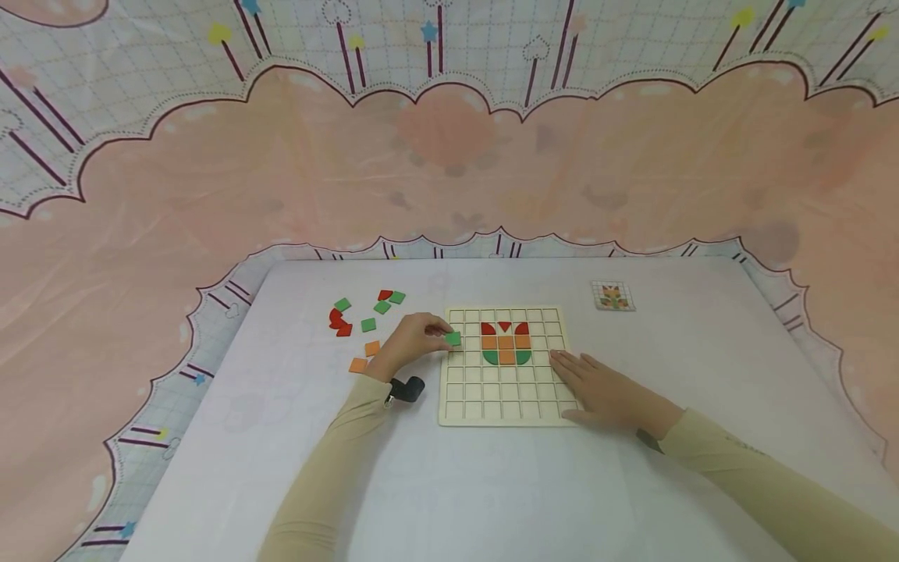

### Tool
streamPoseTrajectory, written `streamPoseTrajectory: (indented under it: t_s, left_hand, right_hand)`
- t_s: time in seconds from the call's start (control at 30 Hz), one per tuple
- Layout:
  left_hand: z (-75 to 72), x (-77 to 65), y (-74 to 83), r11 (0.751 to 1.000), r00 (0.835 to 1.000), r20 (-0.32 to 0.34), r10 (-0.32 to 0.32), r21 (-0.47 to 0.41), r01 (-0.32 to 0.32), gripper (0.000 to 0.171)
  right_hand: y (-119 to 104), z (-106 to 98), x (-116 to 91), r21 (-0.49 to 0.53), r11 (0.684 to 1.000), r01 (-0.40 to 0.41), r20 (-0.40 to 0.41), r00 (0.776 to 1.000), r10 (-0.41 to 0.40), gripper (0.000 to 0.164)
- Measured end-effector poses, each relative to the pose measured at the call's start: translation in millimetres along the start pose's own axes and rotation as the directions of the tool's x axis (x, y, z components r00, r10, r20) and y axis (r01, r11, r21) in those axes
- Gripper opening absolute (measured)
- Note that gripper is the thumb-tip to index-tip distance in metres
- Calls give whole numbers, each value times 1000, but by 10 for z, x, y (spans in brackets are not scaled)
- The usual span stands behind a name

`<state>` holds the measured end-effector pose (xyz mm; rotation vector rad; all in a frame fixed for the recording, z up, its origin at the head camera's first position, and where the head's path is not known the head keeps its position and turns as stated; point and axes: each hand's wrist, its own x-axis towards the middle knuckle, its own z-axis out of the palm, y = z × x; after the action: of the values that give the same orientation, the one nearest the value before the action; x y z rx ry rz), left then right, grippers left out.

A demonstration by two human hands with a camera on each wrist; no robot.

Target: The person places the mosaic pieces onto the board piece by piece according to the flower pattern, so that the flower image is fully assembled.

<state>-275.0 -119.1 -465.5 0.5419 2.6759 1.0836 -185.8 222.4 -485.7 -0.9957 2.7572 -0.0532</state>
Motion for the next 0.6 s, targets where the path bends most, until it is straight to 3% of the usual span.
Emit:
streamPoseTrajectory:
  t_s: [0.37,0.6]
  left_hand:
    - [379,7,258,996,993,85,85,11,-86,29]
    - [540,4,372,995,987,126,97,21,-101,30]
  right_hand:
    - [2,-5,-6,5,1000,28,-28,999,-28,80]
    - [10,16,-5,-10,1000,16,-26,1000,-16,80]
